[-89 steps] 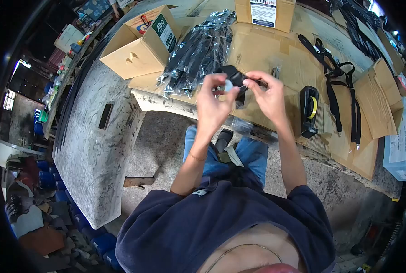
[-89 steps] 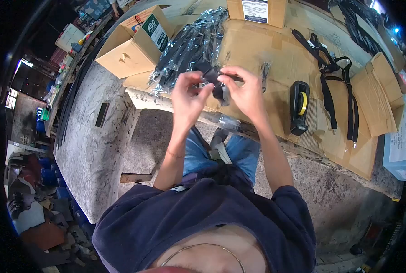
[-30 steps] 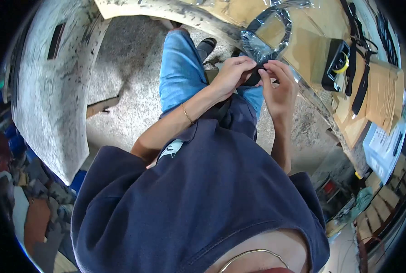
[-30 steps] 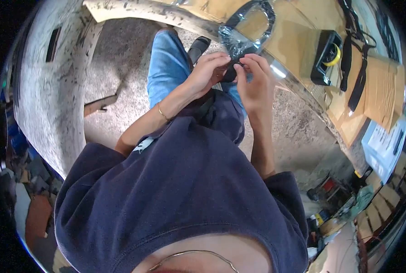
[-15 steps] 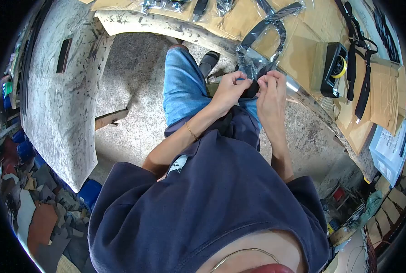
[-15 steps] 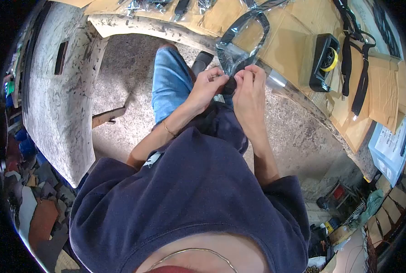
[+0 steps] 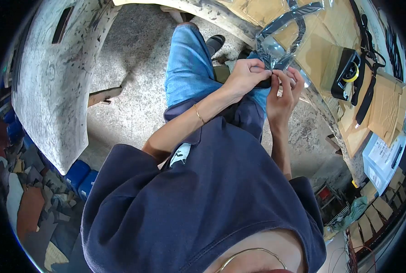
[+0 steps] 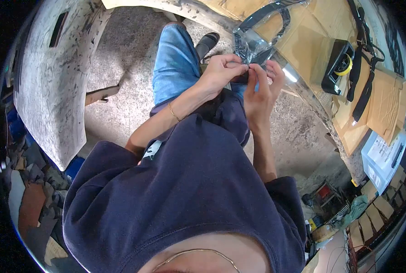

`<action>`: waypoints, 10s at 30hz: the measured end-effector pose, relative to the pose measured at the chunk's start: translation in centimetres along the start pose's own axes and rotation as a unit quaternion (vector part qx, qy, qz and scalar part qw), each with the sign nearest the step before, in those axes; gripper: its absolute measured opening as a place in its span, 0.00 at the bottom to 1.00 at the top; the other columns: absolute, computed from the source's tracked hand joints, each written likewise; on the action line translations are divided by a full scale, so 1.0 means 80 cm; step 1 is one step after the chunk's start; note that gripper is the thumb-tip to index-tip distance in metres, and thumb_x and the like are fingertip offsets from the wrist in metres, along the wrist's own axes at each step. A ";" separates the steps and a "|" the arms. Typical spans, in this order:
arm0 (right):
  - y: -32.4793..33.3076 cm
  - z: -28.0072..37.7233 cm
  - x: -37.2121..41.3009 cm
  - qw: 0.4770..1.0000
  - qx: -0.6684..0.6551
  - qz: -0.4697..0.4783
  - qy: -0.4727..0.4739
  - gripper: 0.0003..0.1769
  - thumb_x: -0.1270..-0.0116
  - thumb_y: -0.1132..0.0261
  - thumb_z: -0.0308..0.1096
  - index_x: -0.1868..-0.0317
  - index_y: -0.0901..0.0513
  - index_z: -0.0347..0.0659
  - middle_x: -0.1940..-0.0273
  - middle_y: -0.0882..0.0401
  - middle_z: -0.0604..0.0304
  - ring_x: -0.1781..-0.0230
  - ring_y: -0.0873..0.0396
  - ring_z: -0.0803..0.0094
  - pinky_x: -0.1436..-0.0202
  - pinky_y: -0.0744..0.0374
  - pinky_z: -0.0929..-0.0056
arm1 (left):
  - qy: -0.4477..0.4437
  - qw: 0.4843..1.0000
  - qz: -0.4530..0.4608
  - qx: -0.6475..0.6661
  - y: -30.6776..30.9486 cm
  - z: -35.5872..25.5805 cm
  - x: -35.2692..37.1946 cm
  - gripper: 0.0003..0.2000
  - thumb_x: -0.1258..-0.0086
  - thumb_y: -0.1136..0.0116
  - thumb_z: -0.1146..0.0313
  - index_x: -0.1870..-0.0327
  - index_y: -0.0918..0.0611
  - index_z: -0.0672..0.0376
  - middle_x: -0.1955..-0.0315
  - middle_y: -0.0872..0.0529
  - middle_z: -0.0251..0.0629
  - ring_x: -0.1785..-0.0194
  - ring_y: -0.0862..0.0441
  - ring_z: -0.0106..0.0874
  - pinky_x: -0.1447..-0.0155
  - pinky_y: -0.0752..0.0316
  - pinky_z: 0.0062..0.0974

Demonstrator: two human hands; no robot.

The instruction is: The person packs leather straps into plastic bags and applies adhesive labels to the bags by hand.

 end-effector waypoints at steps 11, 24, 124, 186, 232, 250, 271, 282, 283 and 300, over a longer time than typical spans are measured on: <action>0.002 0.011 0.004 0.999 -0.006 0.038 0.014 0.13 0.39 0.34 0.24 0.53 0.18 0.41 0.52 0.27 0.55 0.54 0.24 0.66 0.53 0.25 0.70 | -0.018 0.999 -0.015 -0.023 0.012 -0.002 0.006 0.04 0.34 0.40 0.76 0.65 0.21 0.66 0.73 0.16 0.32 0.69 0.22 0.17 0.66 0.30 0.14; -0.042 -0.057 -0.005 0.812 -0.462 0.057 -0.351 0.27 0.41 0.31 0.25 0.42 0.32 0.32 0.60 0.17 0.56 0.66 0.20 0.76 0.68 0.26 0.81 | 0.001 1.000 0.022 -0.014 0.004 0.000 0.015 0.06 0.36 0.41 0.79 0.60 0.20 0.71 0.68 0.14 0.37 0.65 0.18 0.20 0.61 0.26 0.15; 0.212 -0.274 -0.081 0.934 -0.092 0.014 -0.344 0.13 0.39 0.33 0.32 0.63 0.15 0.28 0.71 0.17 0.63 0.73 0.28 0.82 0.66 0.30 0.81 | -0.015 0.993 -0.083 -0.082 0.014 0.010 0.005 0.07 0.32 0.43 0.75 0.66 0.18 0.72 0.71 0.14 0.42 0.71 0.18 0.24 0.64 0.28 0.17; 0.144 -0.084 -0.043 0.969 -0.047 0.058 -0.234 0.21 0.39 0.34 0.26 0.44 0.22 0.40 0.66 0.16 0.58 0.63 0.19 0.74 0.53 0.23 0.75 | -0.027 0.994 -0.082 -0.071 0.008 0.003 0.002 0.08 0.33 0.43 0.75 0.69 0.17 0.73 0.72 0.14 0.42 0.73 0.18 0.23 0.65 0.27 0.17; -0.058 -0.007 -0.094 0.861 -0.283 0.410 -0.103 0.07 0.36 0.36 0.24 0.58 0.18 0.36 0.82 0.36 0.79 0.80 0.44 0.92 0.77 0.44 0.86 | -0.002 0.981 0.027 -0.193 0.033 -0.089 0.008 0.09 0.40 0.40 0.73 0.67 0.16 0.72 0.74 0.14 0.44 0.75 0.18 0.24 0.70 0.25 0.20; -0.019 0.043 -0.090 0.946 0.027 0.262 0.187 0.15 0.35 0.38 0.35 0.48 0.18 0.49 0.72 0.24 0.53 0.74 0.22 0.54 0.72 0.25 0.60 | -0.020 0.982 0.045 -0.181 0.031 -0.097 0.007 0.10 0.38 0.40 0.73 0.62 0.16 0.72 0.73 0.15 0.42 0.74 0.20 0.21 0.70 0.26 0.17; 0.014 0.023 -0.098 0.960 -0.085 0.239 0.122 0.25 0.35 0.37 0.38 0.36 0.27 0.52 0.73 0.20 0.50 0.75 0.20 0.54 0.71 0.24 0.62 | -0.026 0.987 -0.011 -0.159 0.013 -0.113 0.007 0.07 0.39 0.40 0.76 0.66 0.16 0.73 0.73 0.15 0.42 0.76 0.20 0.22 0.70 0.25 0.18; 0.003 0.014 -0.073 0.915 0.087 0.334 0.208 0.40 0.36 0.36 0.41 0.26 0.46 0.58 0.84 0.25 0.51 0.82 0.23 0.51 0.76 0.26 0.56 | -0.051 0.976 -0.019 -0.213 0.000 -0.122 0.015 0.08 0.35 0.42 0.72 0.69 0.17 0.69 0.76 0.17 0.33 0.76 0.25 0.16 0.73 0.32 0.15; 0.005 0.015 -0.076 0.916 0.064 0.334 0.212 0.40 0.36 0.37 0.41 0.26 0.46 0.58 0.84 0.26 0.50 0.83 0.24 0.51 0.76 0.27 0.56 | -0.041 0.973 -0.011 -0.227 0.001 -0.120 0.014 0.08 0.34 0.42 0.73 0.68 0.17 0.70 0.76 0.17 0.35 0.77 0.24 0.18 0.73 0.32 0.15; 0.083 0.073 -0.230 0.922 -0.165 0.158 0.313 0.24 0.44 0.29 0.34 0.48 0.22 0.33 0.51 0.21 0.48 0.52 0.22 0.57 0.49 0.25 0.67 | -0.440 0.579 0.114 -0.677 -0.124 -0.304 0.023 0.08 0.44 0.34 0.65 0.69 0.14 0.60 0.76 0.16 0.45 0.68 0.19 0.43 0.63 0.27 0.38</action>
Point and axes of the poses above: each hand's wrist, its own x-axis away from the middle knuckle, its own y-axis out of the back of the hand, z = x × y, the point moved 6 cm from there along -x, towards the middle knuckle
